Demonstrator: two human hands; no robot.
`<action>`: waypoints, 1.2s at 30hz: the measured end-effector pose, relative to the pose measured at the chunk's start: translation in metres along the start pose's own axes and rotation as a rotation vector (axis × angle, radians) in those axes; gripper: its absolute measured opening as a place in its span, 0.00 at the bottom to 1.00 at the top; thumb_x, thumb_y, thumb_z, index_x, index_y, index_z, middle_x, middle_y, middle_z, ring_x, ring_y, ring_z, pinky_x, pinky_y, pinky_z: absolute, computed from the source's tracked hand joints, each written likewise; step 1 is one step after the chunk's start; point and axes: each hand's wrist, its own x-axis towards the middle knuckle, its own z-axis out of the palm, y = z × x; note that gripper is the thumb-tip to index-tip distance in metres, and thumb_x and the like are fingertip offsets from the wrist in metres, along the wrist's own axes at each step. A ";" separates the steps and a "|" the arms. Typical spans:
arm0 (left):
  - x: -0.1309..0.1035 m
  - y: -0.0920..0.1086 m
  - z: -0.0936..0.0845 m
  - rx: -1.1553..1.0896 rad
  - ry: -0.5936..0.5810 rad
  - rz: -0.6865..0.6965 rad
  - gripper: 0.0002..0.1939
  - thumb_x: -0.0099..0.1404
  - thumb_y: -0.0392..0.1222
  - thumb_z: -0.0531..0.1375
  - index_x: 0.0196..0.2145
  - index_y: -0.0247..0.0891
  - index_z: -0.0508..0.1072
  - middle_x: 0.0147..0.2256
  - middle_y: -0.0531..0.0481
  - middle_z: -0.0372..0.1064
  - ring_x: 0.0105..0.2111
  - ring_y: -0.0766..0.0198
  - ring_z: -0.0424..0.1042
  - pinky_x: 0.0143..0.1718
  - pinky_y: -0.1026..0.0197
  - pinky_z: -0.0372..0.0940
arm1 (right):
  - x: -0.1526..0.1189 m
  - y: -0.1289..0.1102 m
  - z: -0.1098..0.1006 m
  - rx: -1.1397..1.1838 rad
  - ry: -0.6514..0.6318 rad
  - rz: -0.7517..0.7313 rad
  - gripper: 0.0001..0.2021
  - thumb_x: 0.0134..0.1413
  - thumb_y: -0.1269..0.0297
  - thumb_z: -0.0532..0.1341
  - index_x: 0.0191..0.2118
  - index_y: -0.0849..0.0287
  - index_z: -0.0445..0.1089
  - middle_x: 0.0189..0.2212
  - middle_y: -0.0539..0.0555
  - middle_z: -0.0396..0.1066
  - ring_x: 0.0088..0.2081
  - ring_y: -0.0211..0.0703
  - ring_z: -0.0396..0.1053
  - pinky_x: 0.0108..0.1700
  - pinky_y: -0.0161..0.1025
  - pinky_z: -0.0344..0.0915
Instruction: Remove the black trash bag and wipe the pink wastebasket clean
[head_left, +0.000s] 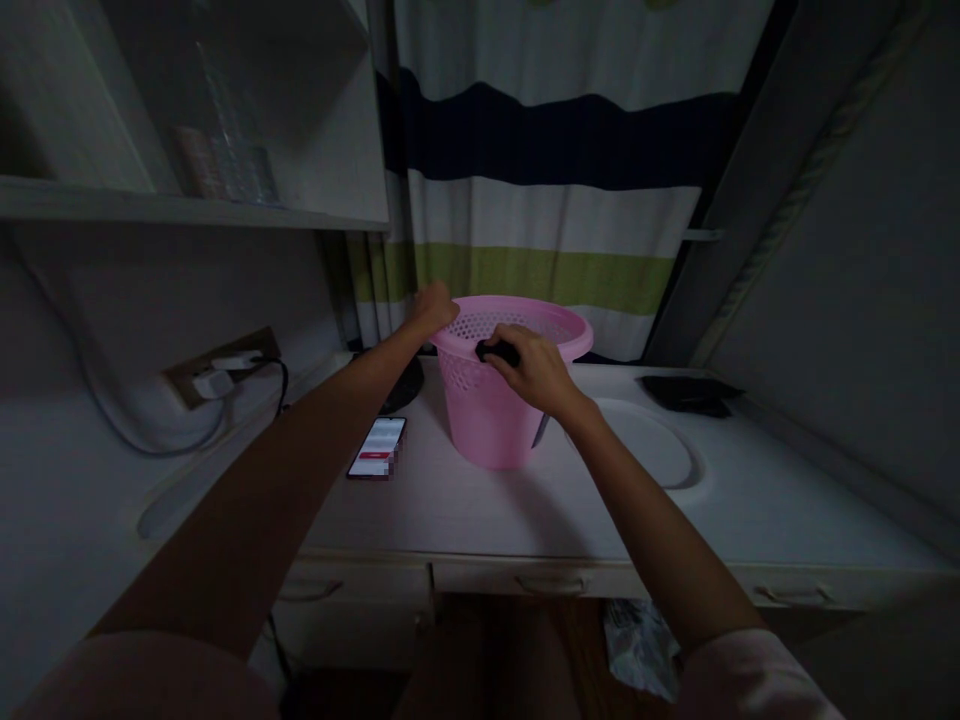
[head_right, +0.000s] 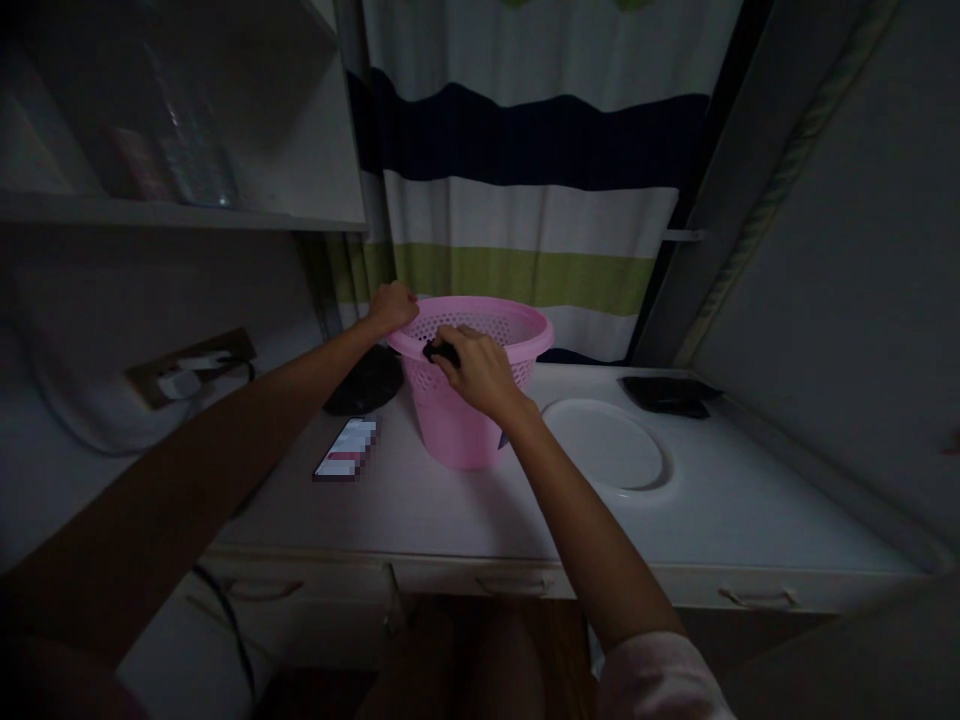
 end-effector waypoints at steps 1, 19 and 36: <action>0.000 0.000 0.001 0.015 -0.003 0.016 0.21 0.57 0.35 0.51 0.48 0.31 0.67 0.48 0.37 0.64 0.49 0.55 0.63 0.44 0.60 0.60 | 0.001 -0.002 0.002 -0.025 0.002 0.008 0.06 0.50 0.67 0.56 0.37 0.58 0.65 0.35 0.55 0.69 0.37 0.45 0.65 0.38 0.38 0.58; 0.012 -0.008 0.009 -0.008 -0.085 -0.031 0.24 0.53 0.30 0.54 0.50 0.29 0.65 0.47 0.35 0.66 0.47 0.55 0.65 0.41 0.62 0.61 | -0.011 0.014 -0.012 0.130 0.016 -0.067 0.03 0.50 0.68 0.57 0.33 0.59 0.64 0.32 0.54 0.68 0.36 0.42 0.65 0.39 0.37 0.58; 0.015 -0.009 0.013 -0.085 -0.090 -0.065 0.21 0.55 0.31 0.55 0.48 0.25 0.66 0.46 0.35 0.66 0.46 0.55 0.66 0.40 0.64 0.62 | 0.031 -0.035 0.025 -0.332 -0.131 0.128 0.12 0.54 0.66 0.52 0.45 0.58 0.63 0.39 0.58 0.68 0.41 0.47 0.66 0.39 0.39 0.58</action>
